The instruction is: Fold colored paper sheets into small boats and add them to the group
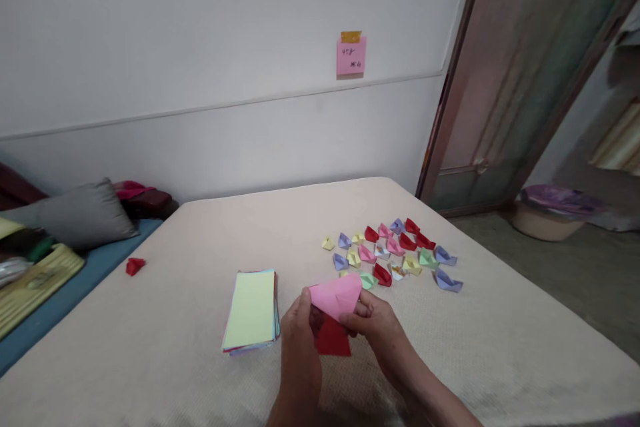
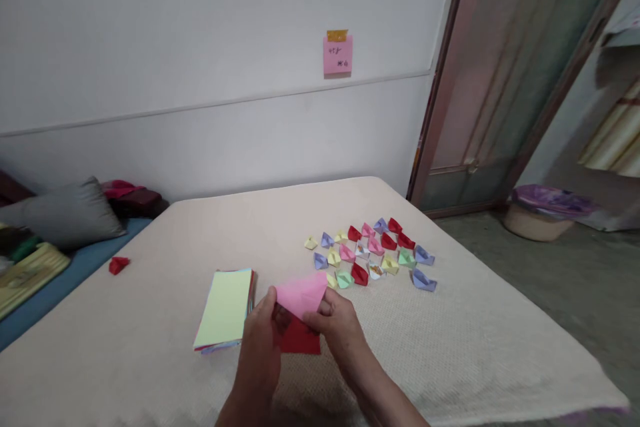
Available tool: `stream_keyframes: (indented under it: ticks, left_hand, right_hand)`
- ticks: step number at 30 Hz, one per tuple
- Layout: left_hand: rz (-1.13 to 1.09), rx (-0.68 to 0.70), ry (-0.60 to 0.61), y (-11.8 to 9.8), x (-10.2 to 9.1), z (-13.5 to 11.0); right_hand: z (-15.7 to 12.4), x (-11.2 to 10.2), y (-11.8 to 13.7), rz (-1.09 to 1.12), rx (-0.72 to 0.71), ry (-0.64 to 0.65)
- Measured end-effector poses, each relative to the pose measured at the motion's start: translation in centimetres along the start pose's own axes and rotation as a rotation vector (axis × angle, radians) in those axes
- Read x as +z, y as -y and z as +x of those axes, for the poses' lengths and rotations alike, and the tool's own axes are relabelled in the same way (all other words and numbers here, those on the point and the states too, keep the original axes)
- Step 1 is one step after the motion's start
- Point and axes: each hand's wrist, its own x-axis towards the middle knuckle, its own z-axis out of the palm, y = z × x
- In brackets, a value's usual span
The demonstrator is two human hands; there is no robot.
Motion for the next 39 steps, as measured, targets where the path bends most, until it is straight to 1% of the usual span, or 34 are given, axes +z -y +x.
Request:
stream_keyframes:
  ticks: [2,3,5,7,9,12,14,17,19,20,23,27,31,35,39]
  left_hand:
    - [-0.073,-0.005,0.081,0.0,0.1,-0.1]
    - [-0.074,-0.002,0.129,0.4,0.1,-0.1]
    - [0.014,-0.036,0.214,1.4,-0.1,0.1]
    - [0.075,-0.025,0.199,2.6,-0.4,0.4]
    - [0.085,0.003,0.137,3.4,-0.6,0.6]
    - [0.069,0.034,0.081,3.4,-0.7,0.7]
    - [0.072,0.035,0.068,3.0,-0.7,0.7]
    - [0.103,0.009,0.048,2.7,-0.7,0.6]
    - [0.121,-0.007,0.044,2.7,-0.8,0.6]
    - [0.126,-0.013,0.051,2.7,-0.8,0.6]
    - [0.138,-0.024,0.081,2.7,-0.7,0.5]
    - [0.174,-0.040,0.117,1.9,-0.6,0.2]
    - [0.193,-0.072,0.124,1.2,-0.7,0.2]
    - [0.170,-0.074,0.123,1.3,-0.8,0.4]
    - [0.168,-0.090,0.123,1.5,-0.9,0.5]
  right_hand:
    - [0.1,0.0,-0.1,-0.007,-0.003,-0.011]
    - [0.1,0.0,-0.1,-0.004,-0.005,-0.014]
    - [0.1,0.2,-0.1,0.007,-0.016,-0.014]
    - [-0.1,0.4,-0.2,0.010,-0.016,-0.005]
    - [-0.3,0.6,-0.2,-0.006,-0.010,0.008]
    - [-0.4,0.6,-0.2,-0.068,-0.043,0.026]
    - [-0.4,0.2,-0.1,-0.114,-0.119,-0.026]
    - [-0.3,-0.6,0.4,-0.150,-0.245,-0.178]
    - [-0.3,-1.1,0.7,-0.191,-0.292,-0.240]
    - [-0.4,-1.3,0.9,-0.220,-0.305,-0.250]
    - [-0.6,-1.6,1.2,-0.293,-0.317,-0.244]
    - [-0.8,-1.7,1.7,-0.328,-0.342,-0.238]
    - [-0.7,-1.7,2.1,-0.238,-0.312,-0.229]
    - [-0.6,-1.7,2.3,-0.138,-0.271,-0.216]
    - [-0.7,-1.7,2.6,-0.146,-0.261,-0.206]
